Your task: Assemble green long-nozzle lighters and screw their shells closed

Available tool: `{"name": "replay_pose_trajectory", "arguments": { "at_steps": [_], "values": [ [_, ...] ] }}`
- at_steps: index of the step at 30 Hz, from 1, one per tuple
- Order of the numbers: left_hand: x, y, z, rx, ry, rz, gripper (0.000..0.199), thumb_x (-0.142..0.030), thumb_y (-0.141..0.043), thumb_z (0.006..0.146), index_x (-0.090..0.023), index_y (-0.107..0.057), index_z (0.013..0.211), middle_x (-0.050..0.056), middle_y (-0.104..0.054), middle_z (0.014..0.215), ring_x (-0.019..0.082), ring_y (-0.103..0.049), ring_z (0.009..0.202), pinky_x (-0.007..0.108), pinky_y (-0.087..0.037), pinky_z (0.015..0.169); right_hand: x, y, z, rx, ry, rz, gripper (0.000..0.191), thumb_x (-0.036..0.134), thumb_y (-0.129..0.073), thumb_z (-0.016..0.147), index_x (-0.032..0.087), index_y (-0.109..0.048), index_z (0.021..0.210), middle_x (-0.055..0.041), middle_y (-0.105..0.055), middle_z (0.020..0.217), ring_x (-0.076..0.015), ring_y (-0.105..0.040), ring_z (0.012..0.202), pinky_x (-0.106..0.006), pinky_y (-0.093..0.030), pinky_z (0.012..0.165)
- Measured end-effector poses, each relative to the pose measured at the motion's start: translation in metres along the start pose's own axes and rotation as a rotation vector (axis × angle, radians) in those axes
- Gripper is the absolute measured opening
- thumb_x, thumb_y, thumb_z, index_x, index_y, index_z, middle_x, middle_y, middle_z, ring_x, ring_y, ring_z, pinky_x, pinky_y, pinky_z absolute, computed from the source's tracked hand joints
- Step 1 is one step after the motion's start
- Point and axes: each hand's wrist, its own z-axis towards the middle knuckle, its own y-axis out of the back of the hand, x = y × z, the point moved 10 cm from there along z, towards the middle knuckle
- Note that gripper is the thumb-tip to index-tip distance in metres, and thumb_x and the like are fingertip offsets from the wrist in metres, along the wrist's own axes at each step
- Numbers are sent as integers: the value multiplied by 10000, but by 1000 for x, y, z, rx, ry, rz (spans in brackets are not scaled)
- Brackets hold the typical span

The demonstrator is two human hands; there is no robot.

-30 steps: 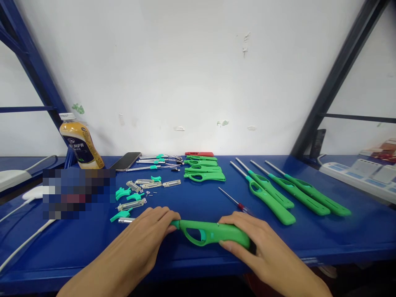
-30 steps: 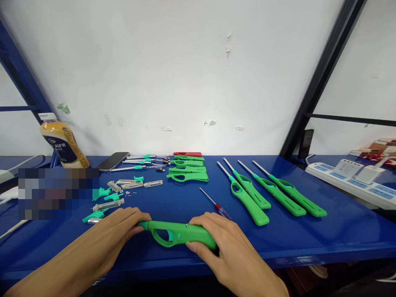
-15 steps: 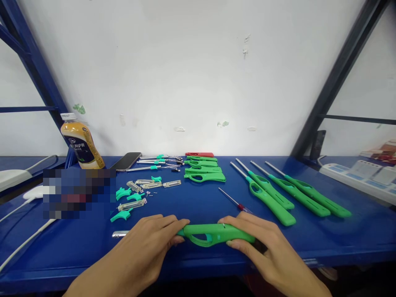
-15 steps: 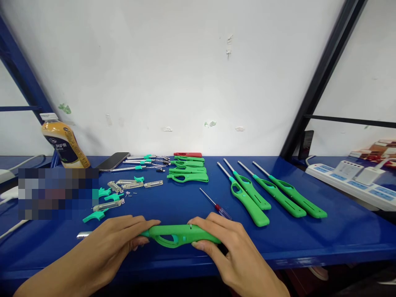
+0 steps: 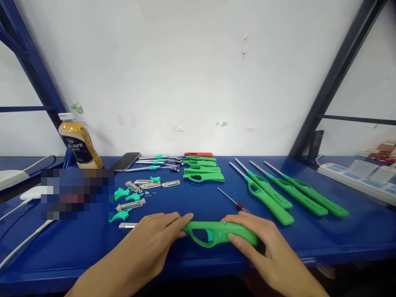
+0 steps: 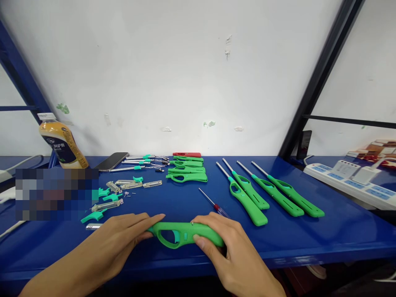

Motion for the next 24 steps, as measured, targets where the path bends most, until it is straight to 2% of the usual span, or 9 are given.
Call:
{"name": "replay_pose_trajectory", "arguments": {
  "at_steps": [4,7,11,15,20,24],
  "values": [
    [1,-9,-1,-10,-63,59,627,-89,-540,1050,-317,-418,1621,73,-743,1345,260,-735,1194,432,-591,1065,-2,5,2,-9,-48,45,408,605,-545,1043,344,-774,1257,-29,-789,1280,-309,-715,1227,-392,-600,1024],
    [1,-16,-5,-8,-83,95,632,-90,-536,1052,-320,-408,1627,87,-719,1390,269,-721,1224,451,-588,1077,-8,4,1,8,-90,64,424,636,-545,1032,358,-768,1264,-17,-789,1274,-295,-721,1208,-381,-603,1016],
    [2,-21,-5,23,-58,113,693,-6,-466,1020,-303,-377,1640,97,-675,1448,274,-674,1301,462,-569,1108,-12,2,-1,25,-111,87,445,654,-545,1026,357,-769,1270,-20,-789,1270,-292,-722,1197,-383,-598,1025],
    [-3,-19,1,40,-78,100,706,18,-432,999,-292,-379,1631,104,-652,1452,274,-669,1292,449,-600,1060,-9,2,-1,47,-139,128,453,672,-543,1017,373,-774,1268,-20,-795,1252,-302,-722,1183,-403,-601,1015],
    [-7,-14,6,7,-72,76,614,25,-425,986,-259,-489,1527,107,-705,1303,275,-720,1155,425,-635,945,-4,4,0,45,-139,174,466,677,-558,1008,348,-794,1240,-38,-800,1228,-312,-725,1152,-421,-591,1021],
    [-7,-13,6,17,-49,-4,649,39,-400,983,-289,-470,1538,86,-696,1292,241,-711,1134,373,-612,940,-6,3,0,53,-156,195,472,687,-570,996,351,-799,1235,-34,-800,1229,-310,-724,1158,-408,-590,1018]
  ]
}}
